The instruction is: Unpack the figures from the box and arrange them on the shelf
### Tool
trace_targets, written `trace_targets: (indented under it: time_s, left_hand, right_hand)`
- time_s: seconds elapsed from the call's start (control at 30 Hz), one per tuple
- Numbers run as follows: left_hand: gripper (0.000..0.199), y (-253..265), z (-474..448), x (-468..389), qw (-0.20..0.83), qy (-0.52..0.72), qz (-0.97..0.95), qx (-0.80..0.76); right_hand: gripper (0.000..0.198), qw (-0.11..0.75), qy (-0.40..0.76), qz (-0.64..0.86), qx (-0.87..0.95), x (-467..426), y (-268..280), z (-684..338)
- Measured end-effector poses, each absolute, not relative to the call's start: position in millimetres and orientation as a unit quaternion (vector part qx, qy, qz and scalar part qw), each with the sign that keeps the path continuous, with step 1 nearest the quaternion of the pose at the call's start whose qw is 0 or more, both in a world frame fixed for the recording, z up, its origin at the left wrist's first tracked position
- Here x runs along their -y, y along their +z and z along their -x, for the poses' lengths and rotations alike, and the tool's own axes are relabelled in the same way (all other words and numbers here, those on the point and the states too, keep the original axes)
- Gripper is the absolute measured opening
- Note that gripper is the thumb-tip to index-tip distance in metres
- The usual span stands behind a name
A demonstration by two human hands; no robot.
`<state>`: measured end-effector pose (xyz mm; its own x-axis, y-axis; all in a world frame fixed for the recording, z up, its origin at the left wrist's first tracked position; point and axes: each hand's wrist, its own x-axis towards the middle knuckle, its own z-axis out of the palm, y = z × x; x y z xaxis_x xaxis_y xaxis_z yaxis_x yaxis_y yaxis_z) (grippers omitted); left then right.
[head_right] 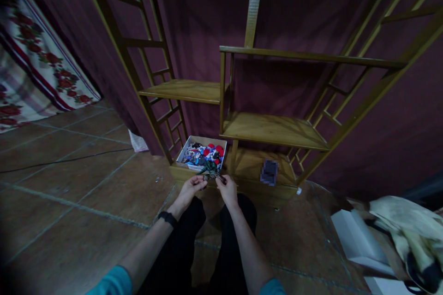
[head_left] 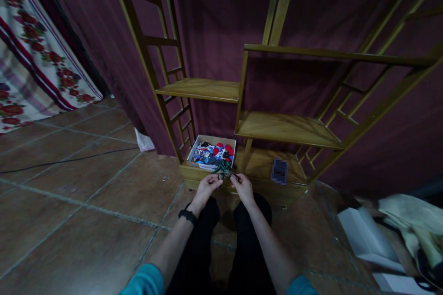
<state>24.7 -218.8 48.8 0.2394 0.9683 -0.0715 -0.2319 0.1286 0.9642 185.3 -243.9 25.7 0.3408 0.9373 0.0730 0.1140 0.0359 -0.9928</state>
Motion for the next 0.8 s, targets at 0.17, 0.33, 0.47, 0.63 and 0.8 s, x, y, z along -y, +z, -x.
trace_targets:
  time_s: [0.17, 0.33, 0.47, 0.63, 0.8]
  left_hand:
    - [0.031, 50, -25, 222, 0.648, 0.474, -0.445, -0.396]
    - [0.031, 56, -24, 228, 0.647, 0.482, -0.435, -0.4]
    - [0.032, 58, -25, 235, 0.629, 0.49, -0.44, -0.413]
    - [0.031, 62, -28, 248, 0.594, 0.51, -0.453, -0.426]
    - [0.03, 70, -32, 259, 0.542, 0.538, -0.482, -0.43]
  right_hand:
    - [0.019, 0.579, 0.364, 0.578, 0.446, 250, 33, -185]
    - [0.017, 0.598, 0.375, 0.547, 0.45, 260, 43, -184]
    - [0.017, 0.582, 0.405, 0.538, 0.456, 266, 46, -184]
    - [0.021, 0.554, 0.406, 0.56, 0.463, 271, 39, -182]
    - [0.027, 0.594, 0.427, 0.524, 0.436, 276, 30, -177]
